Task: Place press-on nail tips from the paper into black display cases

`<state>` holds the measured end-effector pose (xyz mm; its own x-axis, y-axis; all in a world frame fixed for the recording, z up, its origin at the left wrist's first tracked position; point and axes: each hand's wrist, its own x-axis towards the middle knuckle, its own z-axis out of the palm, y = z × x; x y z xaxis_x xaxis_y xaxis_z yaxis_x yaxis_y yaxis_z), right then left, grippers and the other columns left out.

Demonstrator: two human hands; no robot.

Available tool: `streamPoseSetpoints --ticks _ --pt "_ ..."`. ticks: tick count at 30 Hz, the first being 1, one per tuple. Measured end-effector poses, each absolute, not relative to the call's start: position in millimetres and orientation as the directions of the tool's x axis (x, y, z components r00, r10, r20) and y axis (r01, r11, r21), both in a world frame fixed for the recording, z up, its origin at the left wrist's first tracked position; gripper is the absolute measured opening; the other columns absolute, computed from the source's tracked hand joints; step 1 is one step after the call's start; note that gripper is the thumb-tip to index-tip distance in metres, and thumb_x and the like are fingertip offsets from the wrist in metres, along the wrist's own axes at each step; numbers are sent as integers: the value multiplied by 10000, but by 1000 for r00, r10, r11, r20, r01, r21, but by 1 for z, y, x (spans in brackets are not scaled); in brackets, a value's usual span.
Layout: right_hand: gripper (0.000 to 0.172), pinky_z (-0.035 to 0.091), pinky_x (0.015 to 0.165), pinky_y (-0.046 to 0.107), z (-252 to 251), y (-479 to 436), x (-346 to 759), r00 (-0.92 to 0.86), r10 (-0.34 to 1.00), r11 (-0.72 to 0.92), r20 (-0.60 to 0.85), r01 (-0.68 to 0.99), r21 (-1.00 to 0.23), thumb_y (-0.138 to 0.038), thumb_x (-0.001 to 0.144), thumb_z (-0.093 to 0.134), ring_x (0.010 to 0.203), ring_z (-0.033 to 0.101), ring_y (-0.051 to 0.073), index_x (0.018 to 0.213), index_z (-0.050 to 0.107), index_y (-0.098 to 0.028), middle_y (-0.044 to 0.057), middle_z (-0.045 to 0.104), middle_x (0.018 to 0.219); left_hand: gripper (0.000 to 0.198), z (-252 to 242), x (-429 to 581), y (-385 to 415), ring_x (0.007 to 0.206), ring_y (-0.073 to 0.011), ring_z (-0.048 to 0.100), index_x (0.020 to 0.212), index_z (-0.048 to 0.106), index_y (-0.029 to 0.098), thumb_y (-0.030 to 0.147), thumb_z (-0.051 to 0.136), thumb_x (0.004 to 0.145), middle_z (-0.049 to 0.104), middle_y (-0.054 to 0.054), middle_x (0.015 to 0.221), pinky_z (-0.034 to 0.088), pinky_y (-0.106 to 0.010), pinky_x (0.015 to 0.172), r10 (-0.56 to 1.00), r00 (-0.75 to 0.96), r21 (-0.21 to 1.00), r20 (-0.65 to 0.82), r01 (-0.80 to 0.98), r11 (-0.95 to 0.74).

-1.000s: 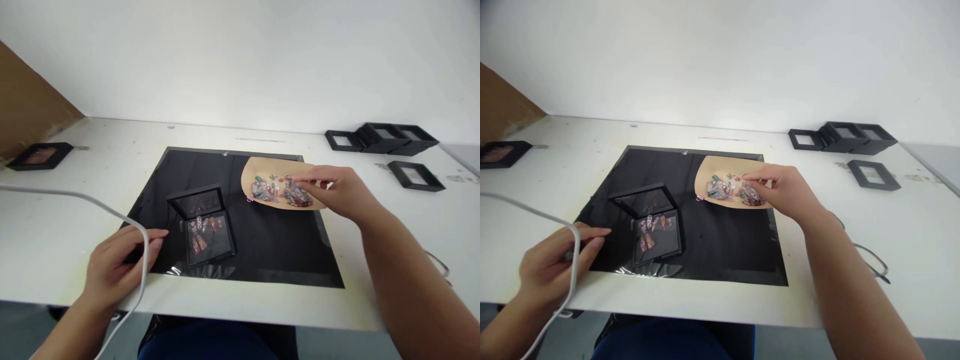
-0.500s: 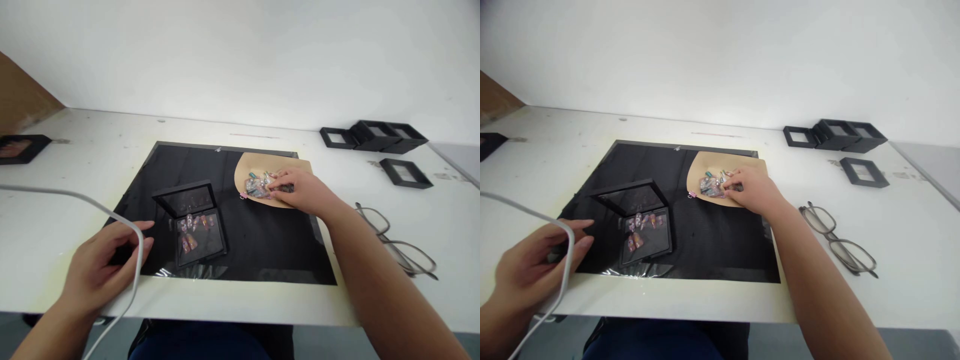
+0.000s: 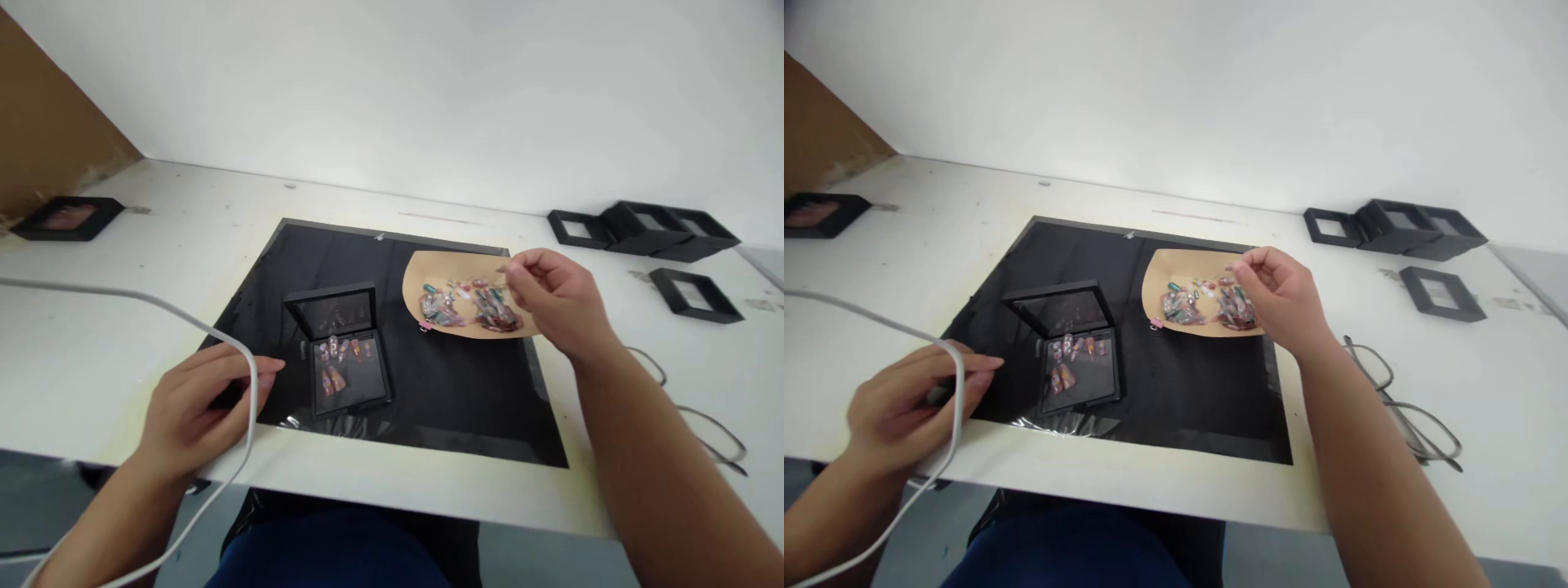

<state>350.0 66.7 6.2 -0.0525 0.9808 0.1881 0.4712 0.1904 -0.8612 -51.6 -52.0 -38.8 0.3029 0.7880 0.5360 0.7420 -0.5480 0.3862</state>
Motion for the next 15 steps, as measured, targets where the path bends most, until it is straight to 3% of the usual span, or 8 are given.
streamPoseSetpoints --ticks 2,5,10,15 --pt "272 301 486 278 12 59 341 -107 990 106 89 169 -980 -494 920 583 543 374 128 820 482 -262 -19 458 717 265 -39 -52 -52 702 -127 661 1032 694 235 73 679 823 728 -7 841 544 -240 623 777 325 380 539 729 -569" --pt "282 257 449 270 22 46 327 -252 968 7 20 -54 -999 -526 967 492 505 291 120 849 425 -279 -41 360 718 276 -38 -51 -52 695 -130 666 1020 697 241 66 672 808 738 -1 830 545 -244 625 774 323 385 544 724 -572" --pt "293 257 424 273 29 32 315 -431 902 -90 1 -190 -978 -522 1015 414 434 250 102 855 409 -277 -66 336 653 211 -36 -49 -52 652 -128 657 907 671 228 58 629 790 717 3 751 540 -242 605 779 340 409 526 703 -582" --pt "248 263 416 239 29 21 305 -481 877 -147 -1 -265 -953 -464 1005 510 453 283 85 866 466 -263 -73 349 652 212 -33 -48 -51 641 -133 639 922 645 223 52 604 803 698 -12 740 538 -248 594 770 378 384 514 701 -601"
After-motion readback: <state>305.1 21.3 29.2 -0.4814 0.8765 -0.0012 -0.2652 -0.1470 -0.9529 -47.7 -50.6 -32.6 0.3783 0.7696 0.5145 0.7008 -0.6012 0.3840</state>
